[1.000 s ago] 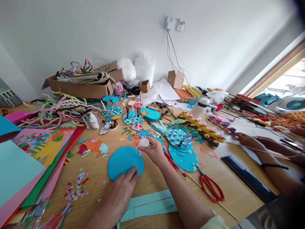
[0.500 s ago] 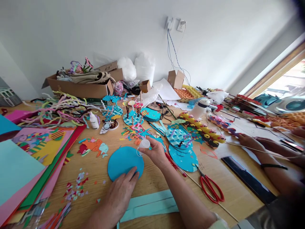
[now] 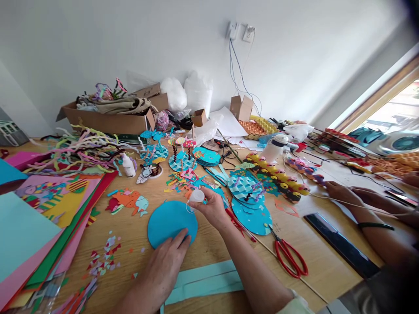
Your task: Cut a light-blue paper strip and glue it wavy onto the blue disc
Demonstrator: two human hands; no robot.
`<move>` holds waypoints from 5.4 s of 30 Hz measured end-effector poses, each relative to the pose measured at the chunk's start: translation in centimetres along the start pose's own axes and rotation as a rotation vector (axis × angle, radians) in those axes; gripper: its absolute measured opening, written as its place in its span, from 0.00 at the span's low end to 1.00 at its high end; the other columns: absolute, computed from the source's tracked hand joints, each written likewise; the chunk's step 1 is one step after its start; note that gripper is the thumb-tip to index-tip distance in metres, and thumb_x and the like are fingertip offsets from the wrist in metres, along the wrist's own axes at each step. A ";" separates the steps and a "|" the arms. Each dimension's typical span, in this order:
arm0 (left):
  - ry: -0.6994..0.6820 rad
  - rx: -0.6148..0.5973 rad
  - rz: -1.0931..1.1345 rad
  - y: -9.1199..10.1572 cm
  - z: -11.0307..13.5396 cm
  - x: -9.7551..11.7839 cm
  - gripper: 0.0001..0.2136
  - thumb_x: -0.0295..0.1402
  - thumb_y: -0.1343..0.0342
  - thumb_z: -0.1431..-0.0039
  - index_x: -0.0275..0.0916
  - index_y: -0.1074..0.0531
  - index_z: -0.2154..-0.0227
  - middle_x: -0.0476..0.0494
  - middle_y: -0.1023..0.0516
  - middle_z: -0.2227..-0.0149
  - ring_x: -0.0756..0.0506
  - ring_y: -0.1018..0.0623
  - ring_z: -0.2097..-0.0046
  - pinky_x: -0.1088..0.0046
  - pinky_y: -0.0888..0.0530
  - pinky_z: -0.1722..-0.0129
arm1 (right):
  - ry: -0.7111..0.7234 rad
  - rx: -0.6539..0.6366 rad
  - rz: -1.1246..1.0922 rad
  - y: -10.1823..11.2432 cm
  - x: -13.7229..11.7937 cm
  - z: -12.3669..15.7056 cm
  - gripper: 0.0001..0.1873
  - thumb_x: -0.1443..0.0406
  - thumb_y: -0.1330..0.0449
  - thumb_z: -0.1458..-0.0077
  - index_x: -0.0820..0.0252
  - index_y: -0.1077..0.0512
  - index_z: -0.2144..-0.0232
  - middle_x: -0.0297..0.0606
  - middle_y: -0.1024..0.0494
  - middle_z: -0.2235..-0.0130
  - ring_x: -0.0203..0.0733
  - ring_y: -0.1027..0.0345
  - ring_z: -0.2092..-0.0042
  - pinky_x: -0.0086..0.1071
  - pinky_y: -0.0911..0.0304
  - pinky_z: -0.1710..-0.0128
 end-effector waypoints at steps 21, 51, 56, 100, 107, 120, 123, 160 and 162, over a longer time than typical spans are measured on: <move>0.000 0.026 0.132 -0.1 1.7 0.0 0.26 0.20 0.62 0.45 0.45 0.43 0.43 0.50 0.47 0.38 0.43 0.36 0.43 0.62 0.39 0.46 | -0.031 -0.001 -0.254 0.1 -3.6 1.0 0.13 0.59 0.34 0.62 0.59 0.31 0.76 0.31 0.29 0.75 0.37 0.38 0.72 0.29 0.40 0.70; -0.109 0.482 0.097 -4.5 5.3 -5.4 0.20 0.20 0.58 0.43 0.41 0.38 0.48 0.41 0.32 0.45 0.45 0.31 0.47 0.65 0.31 0.50 | 0.050 -0.276 -0.063 -9.8 -6.1 1.5 0.09 0.63 0.36 0.60 0.59 0.33 0.80 0.26 0.33 0.78 0.33 0.40 0.73 0.25 0.46 0.72; -0.078 0.490 0.142 -4.7 5.2 -5.2 0.21 0.20 0.61 0.42 0.42 0.37 0.49 0.43 0.31 0.46 0.45 0.31 0.47 0.65 0.31 0.50 | 0.055 -0.267 -0.057 -9.8 -6.1 1.7 0.09 0.63 0.35 0.62 0.59 0.33 0.81 0.26 0.33 0.78 0.33 0.41 0.74 0.25 0.47 0.73; -0.044 0.340 0.135 -1.5 6.0 -4.3 0.30 0.12 0.61 0.56 0.38 0.34 0.50 0.42 0.34 0.44 0.45 0.31 0.47 0.66 0.33 0.48 | -0.401 0.094 -0.887 -5.9 -4.0 1.3 0.18 0.58 0.33 0.65 0.56 0.32 0.70 0.31 0.26 0.70 0.37 0.32 0.69 0.29 0.37 0.69; -0.037 0.352 0.222 0.1 6.6 -4.4 0.35 0.13 0.60 0.63 0.40 0.34 0.49 0.43 0.35 0.44 0.46 0.32 0.46 0.69 0.34 0.48 | -0.545 0.162 -1.027 -2.5 -2.9 3.0 0.23 0.60 0.32 0.64 0.50 0.35 0.63 0.27 0.26 0.71 0.34 0.31 0.72 0.26 0.35 0.77; -0.043 0.403 0.671 3.7 7.2 -2.0 0.24 0.21 0.54 0.58 0.45 0.26 0.58 0.50 0.23 0.55 0.47 0.26 0.52 0.72 0.31 0.52 | -0.621 0.131 -1.071 -0.1 -1.9 5.8 0.13 0.59 0.34 0.59 0.56 0.29 0.70 0.32 0.25 0.73 0.33 0.33 0.76 0.25 0.37 0.80; -0.096 0.423 0.671 2.8 5.8 -0.4 0.31 0.18 0.55 0.60 0.46 0.32 0.51 0.49 0.31 0.46 0.46 0.32 0.45 0.67 0.36 0.47 | -0.634 0.034 -1.130 -1.9 -3.5 6.3 0.13 0.60 0.32 0.60 0.57 0.28 0.71 0.33 0.24 0.72 0.34 0.32 0.73 0.26 0.35 0.75; 0.081 0.438 1.384 0.3 6.4 -6.8 0.14 0.41 0.42 0.51 0.43 0.27 0.62 0.51 0.27 0.73 0.51 0.30 0.71 0.78 0.33 0.71 | -0.183 -0.315 0.302 -13.0 1.9 -10.7 0.13 0.62 0.45 0.43 0.63 0.33 0.58 0.39 0.29 0.57 0.40 0.32 0.59 0.39 0.35 0.60; 0.130 0.501 1.396 0.5 6.3 -6.4 0.14 0.42 0.41 0.53 0.42 0.25 0.65 0.51 0.30 0.76 0.51 0.31 0.73 0.78 0.35 0.73 | -0.195 -0.311 0.325 -12.8 1.3 -10.5 0.13 0.62 0.45 0.43 0.63 0.33 0.57 0.39 0.29 0.56 0.40 0.33 0.59 0.40 0.35 0.60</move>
Point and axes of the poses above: each hand's wrist, its own z-axis away from the middle knuckle, its own y-axis out of the back of the hand, x = y × z, the point moved 1 cm from there along -z, towards the middle knuckle
